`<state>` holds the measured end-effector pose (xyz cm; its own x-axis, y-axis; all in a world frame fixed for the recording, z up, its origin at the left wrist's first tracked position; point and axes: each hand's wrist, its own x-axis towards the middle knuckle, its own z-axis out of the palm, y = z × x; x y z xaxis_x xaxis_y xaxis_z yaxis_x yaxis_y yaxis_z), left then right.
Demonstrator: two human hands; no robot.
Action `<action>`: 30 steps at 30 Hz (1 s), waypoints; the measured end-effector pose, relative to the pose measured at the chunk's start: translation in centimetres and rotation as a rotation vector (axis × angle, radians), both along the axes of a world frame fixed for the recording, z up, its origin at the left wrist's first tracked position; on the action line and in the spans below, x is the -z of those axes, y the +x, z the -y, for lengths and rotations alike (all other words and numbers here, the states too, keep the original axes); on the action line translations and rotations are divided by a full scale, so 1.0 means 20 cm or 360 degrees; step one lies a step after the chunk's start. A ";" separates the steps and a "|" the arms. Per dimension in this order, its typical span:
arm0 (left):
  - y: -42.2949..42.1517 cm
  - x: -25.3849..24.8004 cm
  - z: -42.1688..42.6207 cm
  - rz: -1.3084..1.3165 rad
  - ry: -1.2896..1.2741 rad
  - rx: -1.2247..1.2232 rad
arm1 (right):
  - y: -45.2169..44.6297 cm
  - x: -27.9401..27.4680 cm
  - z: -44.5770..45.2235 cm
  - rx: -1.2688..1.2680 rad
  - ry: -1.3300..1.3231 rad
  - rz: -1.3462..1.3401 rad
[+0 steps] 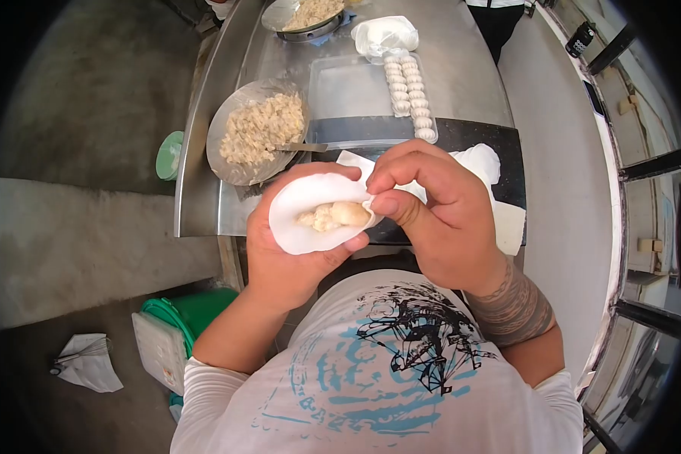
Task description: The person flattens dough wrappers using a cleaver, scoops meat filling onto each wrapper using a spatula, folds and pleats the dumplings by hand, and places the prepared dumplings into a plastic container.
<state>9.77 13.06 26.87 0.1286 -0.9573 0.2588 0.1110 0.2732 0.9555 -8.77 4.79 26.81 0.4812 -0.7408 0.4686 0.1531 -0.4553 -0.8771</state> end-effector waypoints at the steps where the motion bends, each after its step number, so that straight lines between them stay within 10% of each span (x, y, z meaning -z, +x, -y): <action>1: -0.03 0.01 0.00 -0.0131 0.0002 -0.0006 | -0.01 0.00 0.00 0.0006 0.0004 -0.0011; 30: 0.24 0.11 -0.02 -0.0539 0.0148 0.0015 | 0.23 0.00 -0.01 -0.0006 0.0110 -0.0151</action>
<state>14.60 13.38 24.67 0.1831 -0.9764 0.1147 0.4283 0.1842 0.8847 -4.08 4.93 26.72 0.5240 -0.7679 0.3685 0.0698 -0.3925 -0.9171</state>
